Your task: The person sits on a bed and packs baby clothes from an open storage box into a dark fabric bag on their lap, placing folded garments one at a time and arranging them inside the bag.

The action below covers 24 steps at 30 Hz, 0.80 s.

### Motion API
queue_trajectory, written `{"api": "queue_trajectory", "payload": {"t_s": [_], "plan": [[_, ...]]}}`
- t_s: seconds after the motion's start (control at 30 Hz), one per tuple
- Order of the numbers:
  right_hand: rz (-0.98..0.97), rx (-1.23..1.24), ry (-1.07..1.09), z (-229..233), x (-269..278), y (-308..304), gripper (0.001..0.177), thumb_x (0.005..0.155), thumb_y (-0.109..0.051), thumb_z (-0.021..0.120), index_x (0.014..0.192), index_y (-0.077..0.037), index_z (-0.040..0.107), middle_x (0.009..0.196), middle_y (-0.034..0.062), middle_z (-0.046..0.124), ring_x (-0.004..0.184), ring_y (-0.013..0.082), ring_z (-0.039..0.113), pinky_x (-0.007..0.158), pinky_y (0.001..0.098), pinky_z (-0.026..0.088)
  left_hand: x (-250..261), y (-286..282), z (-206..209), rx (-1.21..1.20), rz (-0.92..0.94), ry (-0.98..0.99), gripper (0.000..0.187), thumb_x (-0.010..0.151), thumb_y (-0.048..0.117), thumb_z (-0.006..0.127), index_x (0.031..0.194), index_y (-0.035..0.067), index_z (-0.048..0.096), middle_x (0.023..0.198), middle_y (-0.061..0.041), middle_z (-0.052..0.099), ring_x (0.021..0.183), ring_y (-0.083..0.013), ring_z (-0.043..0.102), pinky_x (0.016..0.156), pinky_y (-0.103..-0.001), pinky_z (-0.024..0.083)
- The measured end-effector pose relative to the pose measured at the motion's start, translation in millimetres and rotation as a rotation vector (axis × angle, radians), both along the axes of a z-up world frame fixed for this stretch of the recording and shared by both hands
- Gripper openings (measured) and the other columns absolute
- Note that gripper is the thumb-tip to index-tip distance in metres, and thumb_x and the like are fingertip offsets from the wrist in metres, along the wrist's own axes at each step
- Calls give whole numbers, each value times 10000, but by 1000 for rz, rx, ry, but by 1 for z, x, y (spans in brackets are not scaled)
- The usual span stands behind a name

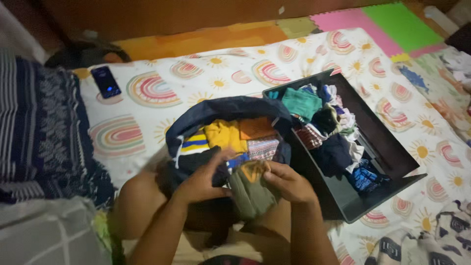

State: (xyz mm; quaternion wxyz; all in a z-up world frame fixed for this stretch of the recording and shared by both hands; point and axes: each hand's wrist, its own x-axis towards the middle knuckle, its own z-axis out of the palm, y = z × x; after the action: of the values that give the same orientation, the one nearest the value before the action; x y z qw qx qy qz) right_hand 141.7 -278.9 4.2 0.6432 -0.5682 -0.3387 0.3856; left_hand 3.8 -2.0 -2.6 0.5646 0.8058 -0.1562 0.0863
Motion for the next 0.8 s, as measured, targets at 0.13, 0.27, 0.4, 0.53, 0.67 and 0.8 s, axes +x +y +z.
{"api": "queue_trajectory", "payload": {"t_s": [0.13,0.27,0.4,0.53,0.67,0.8], "plan": [[32,-195,-40,22,-1,-10,238,1058,-111,558,1202,29,687,778,-29,563,700,96,480,622,289,412,-5,-16,-35,296,-258,366,633,834,442,819,1320,77,643,1284,-112,728,1208,-215,669,1070,-349,509],[-49,-442,-587,49,1,-4,142,1021,-130,622,1086,-17,676,777,69,617,723,137,545,650,310,498,-17,-36,-81,-138,-187,353,502,937,331,719,1344,59,607,1297,-84,690,1185,-193,631,1017,-360,493],[-160,-412,-821,65,-13,5,241,912,-116,692,1145,-56,676,945,114,679,847,204,664,727,315,539,-14,-58,-102,-622,50,438,418,946,224,655,1323,55,593,1230,-83,677,1147,-192,622,1012,-362,480],[-27,-770,-1080,65,-56,17,548,869,-62,601,1337,-318,729,1500,-71,673,1096,202,736,765,359,565,-15,-59,-94,-1585,195,500,385,1048,334,565,1286,33,587,1143,-144,691,1017,-271,653,911,-439,529],[9,-242,-1343,38,-95,57,587,773,-240,793,1328,-96,670,1498,154,501,1380,414,482,1099,549,357,-20,-46,-80,-1576,227,414,409,1002,302,556,1309,34,571,1179,-144,674,1037,-264,671,912,-412,545],[35,-219,-1209,17,-97,50,657,745,-270,820,1351,-95,634,1566,150,462,1435,421,460,1151,556,344,-13,-41,-74,-1315,483,319,375,972,44,609,1341,50,544,1234,-90,647,1107,-209,647,966,-369,533]]}}
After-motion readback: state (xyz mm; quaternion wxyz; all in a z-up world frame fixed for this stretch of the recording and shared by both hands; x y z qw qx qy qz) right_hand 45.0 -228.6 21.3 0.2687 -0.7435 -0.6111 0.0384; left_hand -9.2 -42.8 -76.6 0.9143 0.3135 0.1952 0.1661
